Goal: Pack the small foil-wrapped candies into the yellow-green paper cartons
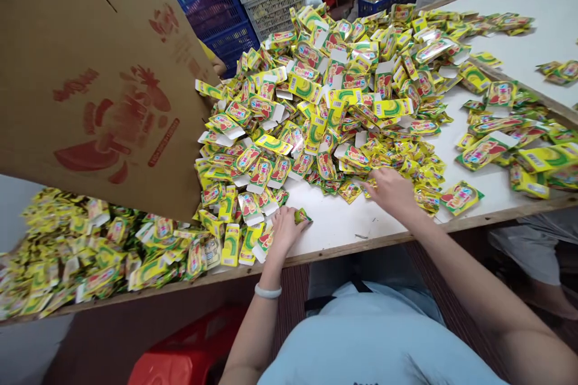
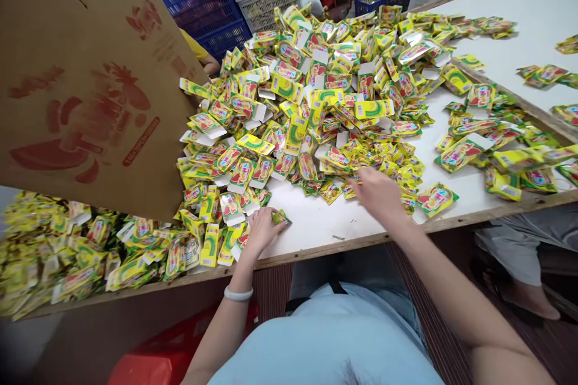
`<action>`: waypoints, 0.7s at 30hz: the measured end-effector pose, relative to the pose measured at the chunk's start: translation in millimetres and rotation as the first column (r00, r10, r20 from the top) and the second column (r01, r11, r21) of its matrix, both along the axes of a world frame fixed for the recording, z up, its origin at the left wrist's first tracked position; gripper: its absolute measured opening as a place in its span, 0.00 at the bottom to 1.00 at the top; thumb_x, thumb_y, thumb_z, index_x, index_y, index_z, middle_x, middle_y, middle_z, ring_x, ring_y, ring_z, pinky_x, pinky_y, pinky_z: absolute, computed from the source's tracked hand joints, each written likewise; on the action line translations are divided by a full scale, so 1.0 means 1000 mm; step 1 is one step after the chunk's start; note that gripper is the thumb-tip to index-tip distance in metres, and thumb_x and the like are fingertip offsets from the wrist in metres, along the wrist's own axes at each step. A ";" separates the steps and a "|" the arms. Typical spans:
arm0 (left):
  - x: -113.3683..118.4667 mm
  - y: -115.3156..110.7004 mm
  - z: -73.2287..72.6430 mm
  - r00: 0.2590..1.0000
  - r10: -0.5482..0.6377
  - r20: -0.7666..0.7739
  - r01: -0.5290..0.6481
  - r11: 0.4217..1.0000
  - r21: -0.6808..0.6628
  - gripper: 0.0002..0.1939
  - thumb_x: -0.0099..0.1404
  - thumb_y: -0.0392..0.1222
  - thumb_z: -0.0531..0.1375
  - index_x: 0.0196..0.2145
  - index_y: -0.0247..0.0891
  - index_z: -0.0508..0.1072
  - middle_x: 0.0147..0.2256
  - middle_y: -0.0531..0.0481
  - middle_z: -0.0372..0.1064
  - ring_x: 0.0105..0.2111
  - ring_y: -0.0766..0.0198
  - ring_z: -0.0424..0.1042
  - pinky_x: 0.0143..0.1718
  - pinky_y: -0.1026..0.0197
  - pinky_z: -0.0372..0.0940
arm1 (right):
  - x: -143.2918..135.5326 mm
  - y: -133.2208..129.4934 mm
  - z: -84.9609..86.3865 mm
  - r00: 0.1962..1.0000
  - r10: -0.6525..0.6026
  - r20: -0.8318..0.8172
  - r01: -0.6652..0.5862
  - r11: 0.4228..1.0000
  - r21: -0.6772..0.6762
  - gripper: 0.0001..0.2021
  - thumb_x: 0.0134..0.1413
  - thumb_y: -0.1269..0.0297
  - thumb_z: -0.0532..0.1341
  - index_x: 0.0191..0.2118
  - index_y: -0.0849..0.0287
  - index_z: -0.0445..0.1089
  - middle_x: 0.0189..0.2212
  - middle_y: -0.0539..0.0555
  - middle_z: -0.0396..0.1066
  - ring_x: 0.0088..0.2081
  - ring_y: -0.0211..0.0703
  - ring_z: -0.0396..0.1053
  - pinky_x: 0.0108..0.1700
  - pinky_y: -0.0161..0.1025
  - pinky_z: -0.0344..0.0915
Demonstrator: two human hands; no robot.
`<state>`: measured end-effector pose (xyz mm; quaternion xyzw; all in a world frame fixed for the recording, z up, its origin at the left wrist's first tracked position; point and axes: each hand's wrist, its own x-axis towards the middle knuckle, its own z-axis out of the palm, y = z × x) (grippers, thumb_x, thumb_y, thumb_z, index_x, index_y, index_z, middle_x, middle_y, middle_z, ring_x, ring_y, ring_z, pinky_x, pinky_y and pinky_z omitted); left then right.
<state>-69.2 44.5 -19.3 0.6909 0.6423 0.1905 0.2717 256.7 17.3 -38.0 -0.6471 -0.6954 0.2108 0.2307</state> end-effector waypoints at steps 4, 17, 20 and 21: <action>0.013 -0.003 -0.004 0.984 -0.010 0.180 0.013 1.000 -0.015 0.14 0.55 0.42 0.69 0.31 0.39 0.66 0.35 0.48 0.69 0.44 0.53 0.71 0.49 0.51 0.65 | -0.066 0.032 -0.009 0.967 -0.231 0.107 0.237 0.970 -0.053 0.16 0.61 0.53 0.62 0.41 0.64 0.68 0.49 0.73 0.65 0.56 0.68 0.60 0.47 0.52 0.63; 0.039 -0.022 -0.006 0.567 0.241 0.788 0.305 0.827 -0.472 0.33 0.60 0.69 0.60 0.46 0.34 0.70 0.43 0.39 0.77 0.41 0.49 0.79 0.39 0.49 0.76 | -0.078 -0.010 -0.017 0.714 0.106 -0.692 -0.132 0.991 0.016 0.16 0.51 0.51 0.68 0.36 0.56 0.66 0.35 0.51 0.68 0.36 0.42 0.67 0.34 0.37 0.64; 0.039 -0.030 0.002 0.550 0.183 0.815 0.377 0.816 -0.438 0.34 0.58 0.69 0.62 0.46 0.35 0.72 0.44 0.40 0.75 0.47 0.48 0.77 0.44 0.49 0.75 | -0.095 -0.009 -0.005 0.771 0.165 -0.615 -0.123 0.986 0.111 0.13 0.51 0.54 0.69 0.34 0.56 0.68 0.37 0.53 0.66 0.42 0.46 0.65 0.40 0.41 0.64; 0.038 -0.034 0.004 0.551 0.147 0.822 0.389 0.826 -0.409 0.32 0.56 0.64 0.67 0.46 0.36 0.72 0.44 0.42 0.75 0.48 0.50 0.76 0.46 0.51 0.74 | -0.099 -0.009 -0.003 0.782 0.155 -0.604 -0.102 0.987 0.121 0.13 0.52 0.54 0.68 0.34 0.56 0.67 0.37 0.53 0.66 0.42 0.47 0.64 0.42 0.42 0.64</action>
